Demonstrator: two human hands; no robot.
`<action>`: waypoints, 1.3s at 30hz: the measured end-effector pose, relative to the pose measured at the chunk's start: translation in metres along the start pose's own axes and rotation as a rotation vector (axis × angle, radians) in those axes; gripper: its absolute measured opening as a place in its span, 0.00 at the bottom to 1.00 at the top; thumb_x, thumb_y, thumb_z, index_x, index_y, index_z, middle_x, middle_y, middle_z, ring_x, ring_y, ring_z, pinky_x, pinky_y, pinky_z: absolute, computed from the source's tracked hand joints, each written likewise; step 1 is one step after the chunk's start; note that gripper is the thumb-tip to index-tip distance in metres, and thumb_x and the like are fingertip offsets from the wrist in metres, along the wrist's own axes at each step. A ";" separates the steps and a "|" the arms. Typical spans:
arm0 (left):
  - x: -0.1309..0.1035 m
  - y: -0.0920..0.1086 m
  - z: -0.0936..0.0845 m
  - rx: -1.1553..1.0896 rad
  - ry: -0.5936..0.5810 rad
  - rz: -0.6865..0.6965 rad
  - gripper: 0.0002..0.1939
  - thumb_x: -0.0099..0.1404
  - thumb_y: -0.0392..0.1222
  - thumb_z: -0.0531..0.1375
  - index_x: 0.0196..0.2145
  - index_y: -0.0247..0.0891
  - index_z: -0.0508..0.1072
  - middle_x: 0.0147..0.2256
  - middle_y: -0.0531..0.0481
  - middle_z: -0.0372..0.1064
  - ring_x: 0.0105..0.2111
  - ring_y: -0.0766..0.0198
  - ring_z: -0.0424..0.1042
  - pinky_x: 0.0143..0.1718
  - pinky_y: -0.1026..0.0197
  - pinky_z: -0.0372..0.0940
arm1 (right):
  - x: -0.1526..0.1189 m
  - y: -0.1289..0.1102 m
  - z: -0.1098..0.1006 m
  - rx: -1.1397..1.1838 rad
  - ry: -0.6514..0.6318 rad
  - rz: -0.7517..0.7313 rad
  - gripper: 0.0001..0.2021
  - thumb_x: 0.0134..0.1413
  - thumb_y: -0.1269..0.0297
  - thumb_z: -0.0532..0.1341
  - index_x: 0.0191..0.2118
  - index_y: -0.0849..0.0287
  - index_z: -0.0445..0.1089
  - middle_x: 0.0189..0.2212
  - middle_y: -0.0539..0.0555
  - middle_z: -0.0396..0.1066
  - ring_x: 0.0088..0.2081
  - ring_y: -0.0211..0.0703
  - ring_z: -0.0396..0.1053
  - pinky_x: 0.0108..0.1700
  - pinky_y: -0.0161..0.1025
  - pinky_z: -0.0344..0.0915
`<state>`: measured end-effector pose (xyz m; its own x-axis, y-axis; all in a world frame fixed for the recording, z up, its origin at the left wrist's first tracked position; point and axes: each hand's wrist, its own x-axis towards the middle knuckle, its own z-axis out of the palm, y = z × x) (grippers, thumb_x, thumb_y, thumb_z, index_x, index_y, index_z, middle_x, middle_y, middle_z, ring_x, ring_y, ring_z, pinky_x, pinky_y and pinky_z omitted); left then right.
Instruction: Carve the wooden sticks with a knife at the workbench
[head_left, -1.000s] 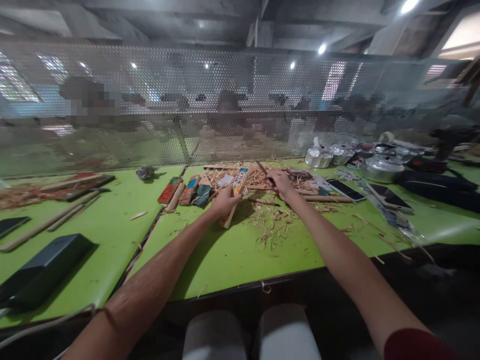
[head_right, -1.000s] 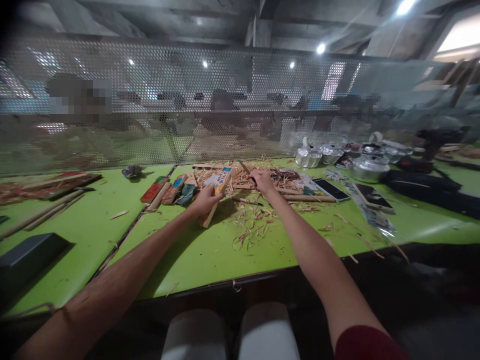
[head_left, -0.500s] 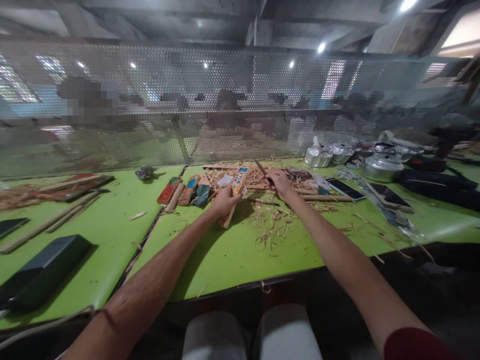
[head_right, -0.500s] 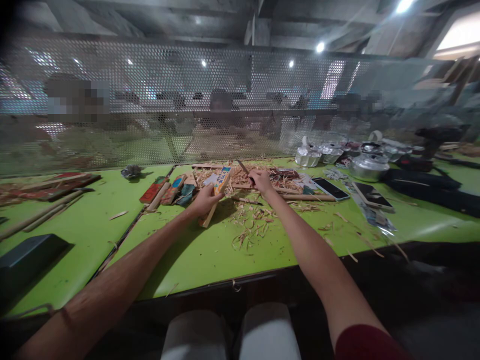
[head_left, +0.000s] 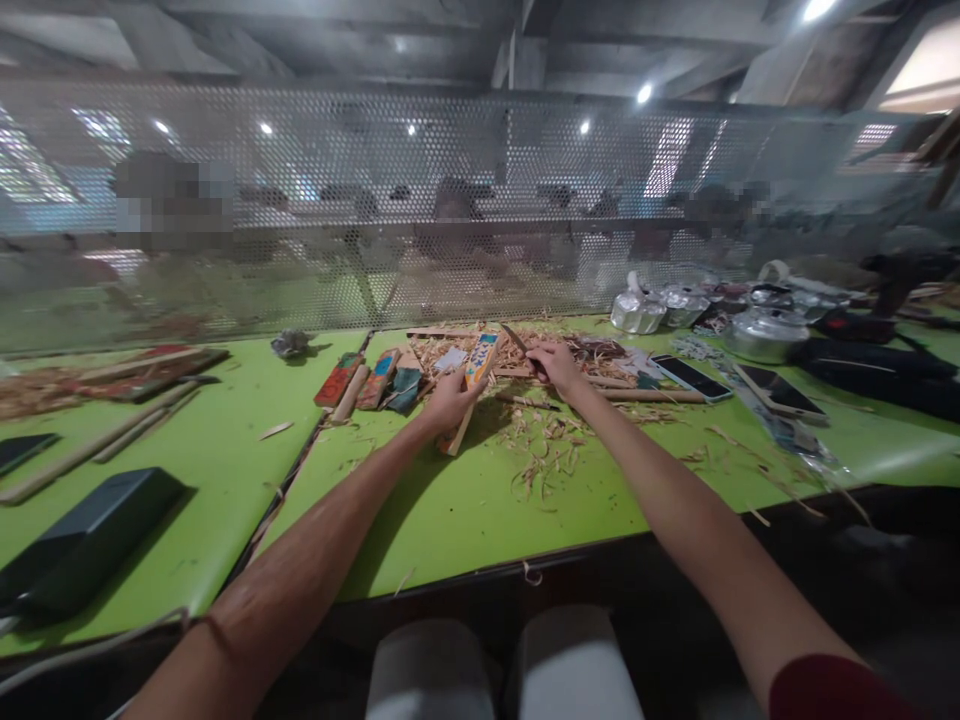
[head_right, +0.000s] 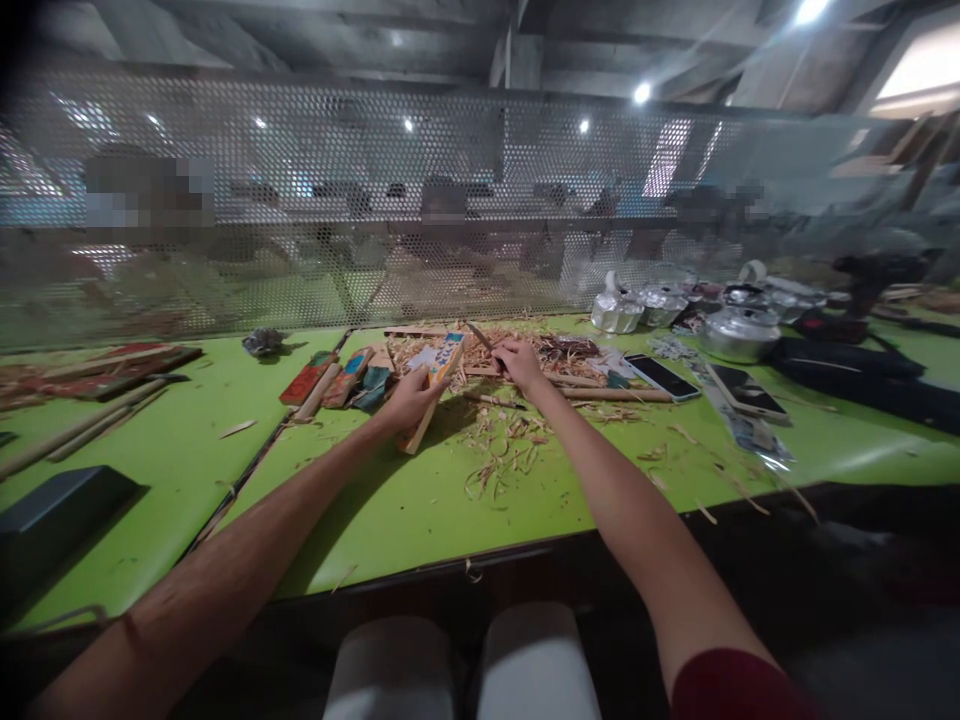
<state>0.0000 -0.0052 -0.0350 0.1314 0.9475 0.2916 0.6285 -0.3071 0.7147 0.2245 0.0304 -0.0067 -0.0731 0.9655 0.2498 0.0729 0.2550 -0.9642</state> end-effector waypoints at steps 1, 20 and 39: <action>0.000 0.000 0.000 -0.020 0.002 0.011 0.17 0.69 0.54 0.58 0.27 0.42 0.62 0.26 0.52 0.63 0.28 0.61 0.61 0.30 0.59 0.57 | 0.000 0.000 0.000 -0.003 0.004 0.001 0.06 0.46 0.65 0.60 0.25 0.63 0.70 0.15 0.48 0.64 0.15 0.30 0.52 0.17 0.30 0.45; 0.000 -0.005 0.002 -0.090 -0.003 0.070 0.19 0.72 0.56 0.52 0.29 0.41 0.63 0.28 0.51 0.64 0.30 0.61 0.62 0.31 0.59 0.56 | -0.002 0.007 -0.001 -0.174 -0.120 -0.115 0.19 0.53 0.50 0.66 0.29 0.64 0.75 0.17 0.48 0.64 0.19 0.32 0.55 0.23 0.32 0.49; -0.003 0.000 0.001 -0.039 -0.007 0.022 0.15 0.69 0.51 0.58 0.28 0.41 0.64 0.27 0.52 0.63 0.30 0.61 0.62 0.30 0.60 0.55 | 0.002 0.009 -0.006 -0.389 -0.056 -0.155 0.12 0.54 0.62 0.67 0.36 0.66 0.85 0.28 0.55 0.79 0.29 0.41 0.68 0.35 0.35 0.62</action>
<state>0.0002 -0.0076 -0.0367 0.1502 0.9412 0.3027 0.5949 -0.3306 0.7327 0.2308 0.0351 -0.0147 -0.1663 0.9126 0.3734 0.4257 0.4080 -0.8077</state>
